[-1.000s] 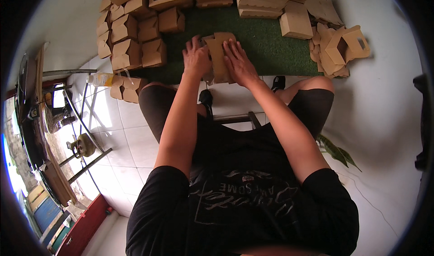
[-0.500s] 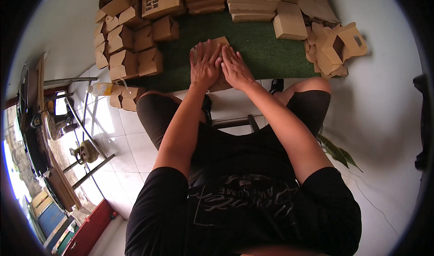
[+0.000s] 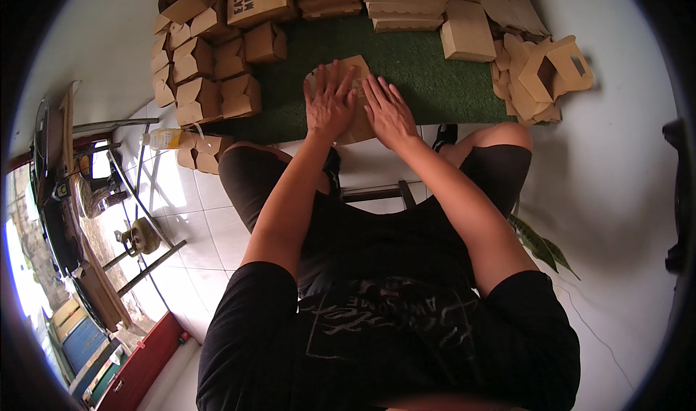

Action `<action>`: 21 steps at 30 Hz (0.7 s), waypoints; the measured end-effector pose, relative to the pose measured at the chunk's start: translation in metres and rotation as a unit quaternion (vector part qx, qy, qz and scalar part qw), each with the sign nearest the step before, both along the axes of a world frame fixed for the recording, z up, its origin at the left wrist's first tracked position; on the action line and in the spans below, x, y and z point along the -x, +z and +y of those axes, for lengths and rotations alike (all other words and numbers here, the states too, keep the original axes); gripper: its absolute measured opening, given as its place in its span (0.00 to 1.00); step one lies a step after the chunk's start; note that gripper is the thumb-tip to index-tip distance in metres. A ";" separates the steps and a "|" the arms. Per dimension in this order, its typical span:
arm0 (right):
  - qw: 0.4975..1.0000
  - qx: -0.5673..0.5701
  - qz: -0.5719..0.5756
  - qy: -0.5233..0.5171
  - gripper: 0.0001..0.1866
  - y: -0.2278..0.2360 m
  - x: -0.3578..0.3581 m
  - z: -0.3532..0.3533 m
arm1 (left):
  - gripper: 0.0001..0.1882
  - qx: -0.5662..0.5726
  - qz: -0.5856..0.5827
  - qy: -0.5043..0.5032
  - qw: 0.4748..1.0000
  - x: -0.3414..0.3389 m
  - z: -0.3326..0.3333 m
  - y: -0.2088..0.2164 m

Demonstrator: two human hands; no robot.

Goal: The person assembles flat cardboard takeout boxes by hand, folding the sides and tucking tabs to form the box shape. Completed boxes are stacked on the table.

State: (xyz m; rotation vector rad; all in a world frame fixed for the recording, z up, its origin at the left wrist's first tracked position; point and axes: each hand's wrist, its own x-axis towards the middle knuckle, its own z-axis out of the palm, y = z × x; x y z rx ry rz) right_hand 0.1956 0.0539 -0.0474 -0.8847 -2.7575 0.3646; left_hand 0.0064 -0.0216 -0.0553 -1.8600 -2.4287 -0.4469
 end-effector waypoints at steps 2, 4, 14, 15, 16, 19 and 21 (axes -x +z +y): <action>1.000 0.017 -0.004 0.007 0.33 0.004 -0.010 -0.008 | 0.33 0.010 -0.010 0.003 1.000 -0.001 -0.001 0.000; 0.999 0.035 -0.020 0.013 0.33 0.008 -0.019 -0.015 | 0.33 -0.003 -0.008 0.001 1.000 -0.001 0.000 -0.001; 0.995 0.045 -0.073 0.052 0.32 0.028 -0.048 -0.040 | 0.33 0.022 -0.010 0.002 1.000 0.000 0.001 0.001; 0.994 0.047 -0.082 0.053 0.32 0.028 -0.050 -0.043 | 0.33 0.009 -0.007 -0.002 1.000 0.000 0.001 0.001; 0.992 0.052 -0.099 0.053 0.32 0.029 -0.052 -0.045 | 0.33 0.011 -0.005 -0.002 1.000 0.000 0.000 0.001; 0.995 0.033 -0.084 0.049 0.33 0.030 -0.056 -0.050 | 0.33 0.009 -0.002 -0.002 1.000 0.000 0.001 -0.001; 0.995 0.032 -0.078 0.053 0.32 0.031 -0.059 -0.052 | 0.33 0.005 0.000 -0.003 1.000 0.001 0.000 -0.001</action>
